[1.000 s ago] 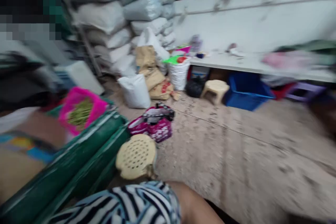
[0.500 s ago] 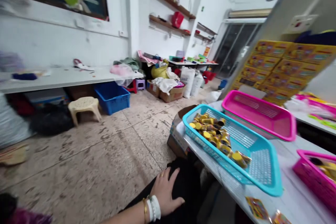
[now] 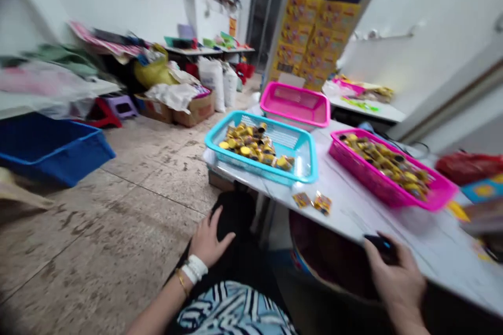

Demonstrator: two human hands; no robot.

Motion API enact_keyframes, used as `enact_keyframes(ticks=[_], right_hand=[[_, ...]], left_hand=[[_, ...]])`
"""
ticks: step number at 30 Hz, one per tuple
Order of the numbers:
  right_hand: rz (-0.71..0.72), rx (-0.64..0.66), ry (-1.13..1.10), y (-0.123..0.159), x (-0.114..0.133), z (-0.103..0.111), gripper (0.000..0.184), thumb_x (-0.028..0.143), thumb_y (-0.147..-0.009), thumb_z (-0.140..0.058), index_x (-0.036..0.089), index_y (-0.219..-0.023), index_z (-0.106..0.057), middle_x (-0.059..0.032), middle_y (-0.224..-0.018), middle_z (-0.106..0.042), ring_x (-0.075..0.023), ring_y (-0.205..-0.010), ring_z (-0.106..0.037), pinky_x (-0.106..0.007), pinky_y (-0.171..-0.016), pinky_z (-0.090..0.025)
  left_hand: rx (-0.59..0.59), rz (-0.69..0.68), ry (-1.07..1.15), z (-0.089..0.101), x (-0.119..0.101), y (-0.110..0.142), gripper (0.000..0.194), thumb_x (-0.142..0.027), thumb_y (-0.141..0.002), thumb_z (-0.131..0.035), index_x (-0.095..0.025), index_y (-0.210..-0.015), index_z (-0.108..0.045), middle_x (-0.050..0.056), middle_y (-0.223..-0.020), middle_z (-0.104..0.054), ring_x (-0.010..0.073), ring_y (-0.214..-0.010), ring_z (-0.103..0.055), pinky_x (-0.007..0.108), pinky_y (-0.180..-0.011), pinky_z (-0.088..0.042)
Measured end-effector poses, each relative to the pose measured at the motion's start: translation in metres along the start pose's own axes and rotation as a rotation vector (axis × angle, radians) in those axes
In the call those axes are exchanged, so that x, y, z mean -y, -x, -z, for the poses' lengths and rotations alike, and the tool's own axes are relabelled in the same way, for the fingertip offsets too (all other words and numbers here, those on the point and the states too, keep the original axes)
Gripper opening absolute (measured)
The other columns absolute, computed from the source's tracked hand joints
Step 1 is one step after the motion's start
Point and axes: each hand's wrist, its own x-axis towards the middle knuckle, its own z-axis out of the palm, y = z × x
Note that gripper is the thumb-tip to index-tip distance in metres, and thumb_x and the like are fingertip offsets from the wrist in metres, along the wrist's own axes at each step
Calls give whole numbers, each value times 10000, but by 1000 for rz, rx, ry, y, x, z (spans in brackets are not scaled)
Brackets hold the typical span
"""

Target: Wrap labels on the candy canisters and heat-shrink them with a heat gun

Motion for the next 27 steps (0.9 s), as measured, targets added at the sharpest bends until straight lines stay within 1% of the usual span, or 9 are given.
enact_keyframes(ticks=[2,4,7,10,13,16,18,22,27], right_hand=[[97,32,49,22,-23,-1,358,532,-744,-677,343,-1048,-678,-85,-1022,-707,-355,-974,-675,-519,-915,-513],[115,190,93,41,-44,-4,399,528,-755,-657,282,-1069,-674,-78,-1067,-718,-316,-986,-683,-466,-942,-515],[-66,519,266,53,-80,-20,436,527,-743,-631,240,-1067,-685,-65,-1054,-741,-284,-954,-700,-399,-881,-538],[-169,656,361,41,-118,-48,404,449,-723,-636,213,-1041,-714,-72,-973,-764,-284,-924,-716,-365,-822,-546],[-165,700,393,16,-140,-75,370,384,-719,-619,185,-1005,-741,-120,-970,-768,-325,-936,-720,-391,-811,-543],[-125,718,401,-4,-142,-91,370,393,-756,-564,145,-948,-762,-200,-1004,-756,-397,-943,-714,-477,-815,-537],[-79,714,376,-3,-138,-92,410,433,-800,-515,166,-985,-766,-197,-1046,-752,-402,-953,-714,-498,-819,-539],[64,746,252,37,-145,-86,369,465,-807,-521,285,-996,-782,-88,-1026,-777,-361,-898,-741,-458,-752,-588],[283,672,100,108,-158,-70,368,497,-875,-489,296,-874,-798,-39,-914,-790,-300,-863,-755,-417,-755,-631]], left_hand=[[-42,-47,-39,-4,-1,-4,783,-552,-882,-529,-177,-1534,-308,216,-1443,-468,355,-1295,-493,485,-1070,-386],[-60,-92,-64,-7,-1,-6,786,-568,-888,-524,-160,-1526,-316,231,-1412,-482,365,-1266,-511,489,-1041,-412],[-66,-130,-75,-8,-3,-9,794,-580,-890,-522,-155,-1528,-313,239,-1374,-499,373,-1242,-524,494,-1002,-442],[-82,-135,-85,-9,-5,-11,798,-589,-887,-525,-168,-1531,-315,234,-1360,-506,379,-1212,-541,501,-974,-458],[-98,-135,-96,-11,-5,-11,793,-583,-885,-532,-166,-1528,-328,233,-1366,-504,376,-1214,-541,497,-974,-459],[-110,-131,-82,-14,-3,-7,779,-555,-883,-546,-174,-1528,-332,218,-1387,-496,356,-1235,-531,489,-1005,-442],[-116,-120,-72,-16,-2,-5,775,-538,-874,-562,-187,-1527,-338,206,-1398,-493,350,-1256,-517,482,-1025,-430],[-110,-59,-57,-21,2,-7,787,-497,-853,-597,-209,-1537,-332,198,-1411,-489,358,-1284,-499,495,-1063,-395],[-89,-60,-65,-18,6,-13,803,-476,-854,-597,-185,-1546,-312,228,-1425,-474,372,-1313,-478,496,-1068,-391]])
